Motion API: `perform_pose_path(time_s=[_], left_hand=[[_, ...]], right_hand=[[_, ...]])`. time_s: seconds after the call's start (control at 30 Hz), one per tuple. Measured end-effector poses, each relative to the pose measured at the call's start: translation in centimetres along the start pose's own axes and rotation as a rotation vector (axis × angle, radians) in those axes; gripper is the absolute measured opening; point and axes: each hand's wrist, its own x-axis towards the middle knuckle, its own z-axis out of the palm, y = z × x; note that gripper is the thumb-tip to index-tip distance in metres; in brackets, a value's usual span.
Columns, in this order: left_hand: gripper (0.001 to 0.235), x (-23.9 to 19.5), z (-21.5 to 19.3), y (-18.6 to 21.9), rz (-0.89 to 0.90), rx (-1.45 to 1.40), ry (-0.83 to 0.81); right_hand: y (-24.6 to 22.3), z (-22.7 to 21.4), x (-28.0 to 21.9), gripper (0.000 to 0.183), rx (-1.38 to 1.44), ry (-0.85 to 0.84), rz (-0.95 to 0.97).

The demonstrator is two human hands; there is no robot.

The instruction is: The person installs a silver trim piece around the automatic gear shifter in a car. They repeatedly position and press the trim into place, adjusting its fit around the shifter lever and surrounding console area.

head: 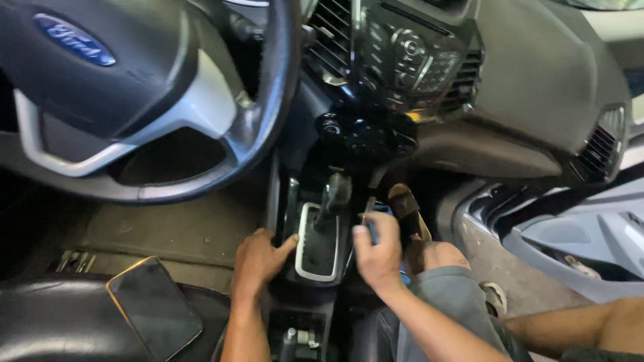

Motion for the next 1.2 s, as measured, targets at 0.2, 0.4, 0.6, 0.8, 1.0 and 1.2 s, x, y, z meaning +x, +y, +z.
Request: perform_pose_path(time_s=[0.2, 0.4, 0.6, 0.8, 1.0, 1.2], left_hand=[[0.078, -0.7, 0.0, 1.8, -0.07, -0.008, 0.002], [0.084, 0.3, 0.8, 1.0, -0.097, 0.031, -0.04], [0.088, 2.1, 0.9, 0.6, -0.082, 0.033, -0.033], [0.086, 1.0, 0.1, 0.8, -0.08, 0.0, -0.018], [0.082, 0.0, -0.5, 0.5, -0.031, -0.134, -0.058], [0.075, 0.1, -0.7, 0.3, 0.005, -0.143, -0.102]], right_hand=[[9.4, 4.4, -0.2, 0.058, 0.287, -0.136, 1.004], [10.1, 8.5, 0.2, 0.066, 0.061, 0.046, 0.958], [6.6, 6.0, 1.9, 0.071, -0.176, -0.147, 0.907], [5.6, 4.6, 1.4, 0.071, -0.3, -0.279, 0.812], [8.8, 4.2, -0.9, 0.076, -0.367, -0.289, 0.771], [7.0, 3.6, -0.1, 0.08, -0.223, -0.289, 0.817]])
